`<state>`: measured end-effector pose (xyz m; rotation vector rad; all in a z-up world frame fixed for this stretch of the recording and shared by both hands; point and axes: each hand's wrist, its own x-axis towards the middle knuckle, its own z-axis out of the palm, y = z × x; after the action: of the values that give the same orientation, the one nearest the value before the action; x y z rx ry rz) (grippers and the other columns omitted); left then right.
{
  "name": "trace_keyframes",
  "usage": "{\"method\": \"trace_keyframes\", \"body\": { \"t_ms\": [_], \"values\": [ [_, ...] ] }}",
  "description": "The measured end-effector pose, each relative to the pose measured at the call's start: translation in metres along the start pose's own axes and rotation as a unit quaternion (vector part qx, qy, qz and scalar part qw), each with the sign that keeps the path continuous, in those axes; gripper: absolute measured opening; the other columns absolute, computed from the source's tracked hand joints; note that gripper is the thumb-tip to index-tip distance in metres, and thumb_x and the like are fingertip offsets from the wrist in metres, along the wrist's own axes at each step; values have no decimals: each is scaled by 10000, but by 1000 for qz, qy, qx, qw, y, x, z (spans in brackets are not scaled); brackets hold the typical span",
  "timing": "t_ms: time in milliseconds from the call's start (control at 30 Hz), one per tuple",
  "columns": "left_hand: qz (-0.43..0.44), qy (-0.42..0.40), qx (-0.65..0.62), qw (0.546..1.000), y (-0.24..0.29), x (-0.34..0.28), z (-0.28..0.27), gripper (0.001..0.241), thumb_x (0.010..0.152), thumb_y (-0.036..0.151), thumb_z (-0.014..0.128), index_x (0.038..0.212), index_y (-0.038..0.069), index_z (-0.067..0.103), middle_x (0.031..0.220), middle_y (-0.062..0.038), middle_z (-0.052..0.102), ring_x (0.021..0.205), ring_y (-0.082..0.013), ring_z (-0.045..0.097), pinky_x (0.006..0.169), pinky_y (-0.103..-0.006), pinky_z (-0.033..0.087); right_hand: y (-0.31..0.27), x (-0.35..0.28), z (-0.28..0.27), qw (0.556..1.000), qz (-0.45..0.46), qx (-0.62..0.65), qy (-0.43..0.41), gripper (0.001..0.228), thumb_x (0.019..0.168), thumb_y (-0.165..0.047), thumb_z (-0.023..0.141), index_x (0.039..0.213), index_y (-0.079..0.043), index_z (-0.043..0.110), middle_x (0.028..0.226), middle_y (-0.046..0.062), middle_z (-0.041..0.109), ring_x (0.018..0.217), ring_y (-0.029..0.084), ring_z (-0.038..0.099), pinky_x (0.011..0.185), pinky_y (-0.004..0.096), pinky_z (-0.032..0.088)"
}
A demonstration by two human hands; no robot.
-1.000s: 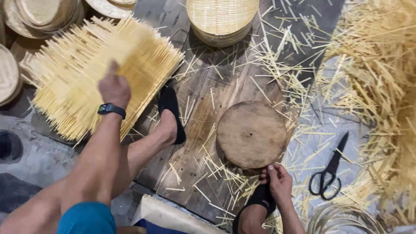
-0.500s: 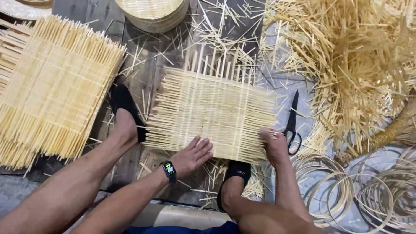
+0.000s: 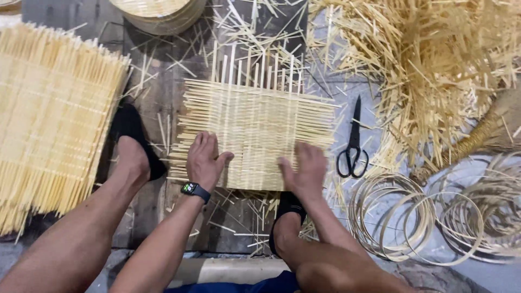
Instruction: The person sits on the floor assembling round bamboo sieve trays. They weave and align bamboo strips into a flat mat, trim excess strips with scissors, press the mat over a round wooden mold, fit a bent bamboo ring around the rim, and set finished trays aside with completed ones.
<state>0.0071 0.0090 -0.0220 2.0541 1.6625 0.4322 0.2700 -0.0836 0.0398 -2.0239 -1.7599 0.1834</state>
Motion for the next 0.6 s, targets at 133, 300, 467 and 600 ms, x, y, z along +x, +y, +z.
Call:
{"method": "trace_keyframes", "body": {
  "t_ms": [133, 300, 467, 600],
  "values": [
    [-5, 10, -17, 1000, 0, -4, 2, 806, 740, 473, 858, 1343, -15, 636, 1440, -244, 568, 1425, -373, 467, 1182, -451, 364, -13, 0, 4, 1000, 4, 23, 17, 651, 791, -268, 872, 1287, 67, 617, 1239, 216, 582, 1119, 406, 554, 969, 501, 453],
    [-34, 9, -59, 998, -1, 7, 1, 801, 695, 469, 877, 1315, 10, 663, 1441, -219, 575, 1410, -357, 482, 1170, -431, 377, -1, -4, 22, 992, 85, 88, 36, 659, 733, -281, 886, 1253, 43, 644, 1224, 201, 587, 1166, 399, 555, 1025, 481, 463],
    [21, 14, 27, 999, 18, 8, -21, 762, 723, 484, 841, 1290, 11, 650, 1386, -243, 604, 1355, -378, 503, 1138, -456, 388, -6, -7, 20, 995, 70, 63, 40, 668, 764, -291, 881, 1286, 40, 627, 1263, 211, 578, 1186, 400, 531, 1015, 494, 437],
    [165, 22, 79, 983, 31, -16, -7, 533, 849, 447, 736, 1193, 42, 691, 1102, -193, 714, 1065, -334, 663, 935, -460, 529, -15, -5, 12, 999, 45, -12, 25, 659, 766, -309, 864, 1297, 2, 630, 1254, 175, 584, 1161, 378, 512, 1003, 518, 393]
  ]
}}
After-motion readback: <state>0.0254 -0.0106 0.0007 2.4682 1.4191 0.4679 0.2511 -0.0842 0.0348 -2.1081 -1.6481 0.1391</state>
